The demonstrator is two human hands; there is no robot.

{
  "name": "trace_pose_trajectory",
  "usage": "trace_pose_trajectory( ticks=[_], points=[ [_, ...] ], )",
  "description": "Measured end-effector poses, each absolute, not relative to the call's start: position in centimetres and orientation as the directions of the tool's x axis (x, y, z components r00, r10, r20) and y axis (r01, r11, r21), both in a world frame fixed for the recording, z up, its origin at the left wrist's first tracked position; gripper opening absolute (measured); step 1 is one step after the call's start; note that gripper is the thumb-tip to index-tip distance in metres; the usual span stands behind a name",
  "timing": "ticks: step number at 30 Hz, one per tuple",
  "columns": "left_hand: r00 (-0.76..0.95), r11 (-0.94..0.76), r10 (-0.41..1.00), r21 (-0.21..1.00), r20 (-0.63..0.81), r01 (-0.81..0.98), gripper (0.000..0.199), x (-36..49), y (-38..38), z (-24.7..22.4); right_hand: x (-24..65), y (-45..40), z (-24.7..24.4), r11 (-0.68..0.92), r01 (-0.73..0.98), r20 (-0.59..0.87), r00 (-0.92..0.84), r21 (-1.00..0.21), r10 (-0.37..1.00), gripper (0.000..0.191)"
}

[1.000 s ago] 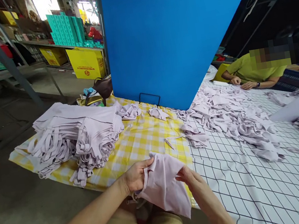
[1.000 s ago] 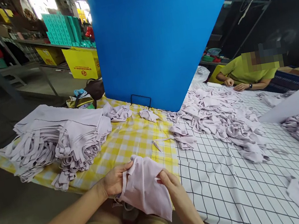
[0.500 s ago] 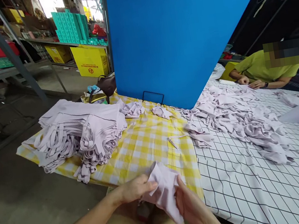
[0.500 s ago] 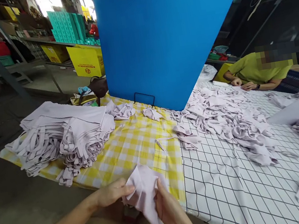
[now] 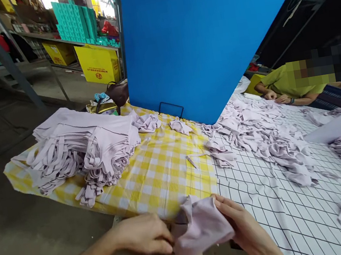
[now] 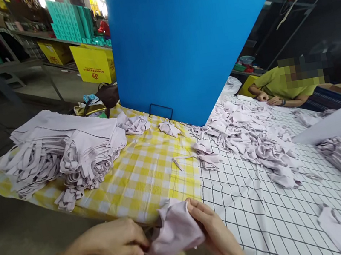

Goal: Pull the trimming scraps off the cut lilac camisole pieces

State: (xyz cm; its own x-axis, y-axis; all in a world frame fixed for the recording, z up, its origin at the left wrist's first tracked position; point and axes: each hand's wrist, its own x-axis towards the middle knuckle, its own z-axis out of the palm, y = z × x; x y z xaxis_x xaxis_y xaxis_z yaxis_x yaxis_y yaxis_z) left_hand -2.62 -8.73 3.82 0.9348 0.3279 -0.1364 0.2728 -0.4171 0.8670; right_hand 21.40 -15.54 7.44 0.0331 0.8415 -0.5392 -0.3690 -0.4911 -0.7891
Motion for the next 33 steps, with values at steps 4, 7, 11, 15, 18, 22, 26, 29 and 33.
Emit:
trace_pose_trajectory(
  ticks=[4, 7, 11, 15, 18, 22, 26, 29, 33],
  points=[
    [0.834, -0.339, 0.552, 0.919, 0.023, 0.199, 0.035, -0.7, -6.7, 6.7, 22.1, -15.6, 11.5, -0.496, -0.020, -0.495, -0.047, -0.868, 0.868, 0.023],
    [0.899, -0.184, 0.414, 0.980, 0.142, -0.070, 0.048, 2.3, -6.2, 8.8, 21.8, -15.0, 14.2, -0.286, 0.354, -0.359, -0.162, -0.890, 0.919, 0.021],
    [0.991, 0.164, 0.111, 0.982, 0.077, -0.094, 0.039, 5.6, -6.5, 9.2, 22.3, -15.9, 17.2, -0.046, 0.634, -0.181, -0.149, -0.772, 0.972, 0.017],
    [0.995, 0.153, 0.086, 0.987, 0.041, -0.054, 0.029, 5.5, -5.7, 8.2, 24.5, -18.1, 19.0, 0.008, 0.575, -0.045, -0.079, -0.818, 0.996, 0.016],
    [0.982, 0.055, 0.185, 0.998, 0.028, -0.039, 0.027, 3.9, -4.2, 8.3, 25.7, -18.6, 18.7, 0.008, 0.427, 0.042, 0.071, -0.904, 0.997, 0.019],
    [0.963, -0.083, 0.256, 0.995, 0.078, -0.058, 0.026, 2.5, -2.9, 10.1, 25.0, -16.7, 16.2, -0.148, 0.215, -0.146, 0.025, -0.965, 0.989, 0.025],
    [0.956, -0.278, 0.280, 0.961, 0.086, -0.005, 0.029, 2.3, -2.6, 12.4, 22.7, -14.6, 13.5, -0.215, 0.245, -0.281, -0.283, -0.946, 0.917, 0.045],
    [0.953, -0.354, 0.296, 0.934, 0.065, 0.046, 0.024, 2.1, -2.8, 13.5, 21.4, -13.8, 12.2, -0.189, 0.355, -0.302, -0.296, -0.916, 0.906, 0.044],
    [0.962, -0.411, 0.270, 0.908, 0.037, 0.081, 0.026, 2.1, -2.9, 14.4, 20.7, -12.9, 11.8, 0.036, 0.424, -0.047, -0.184, -0.905, 0.982, 0.048]
  ],
)
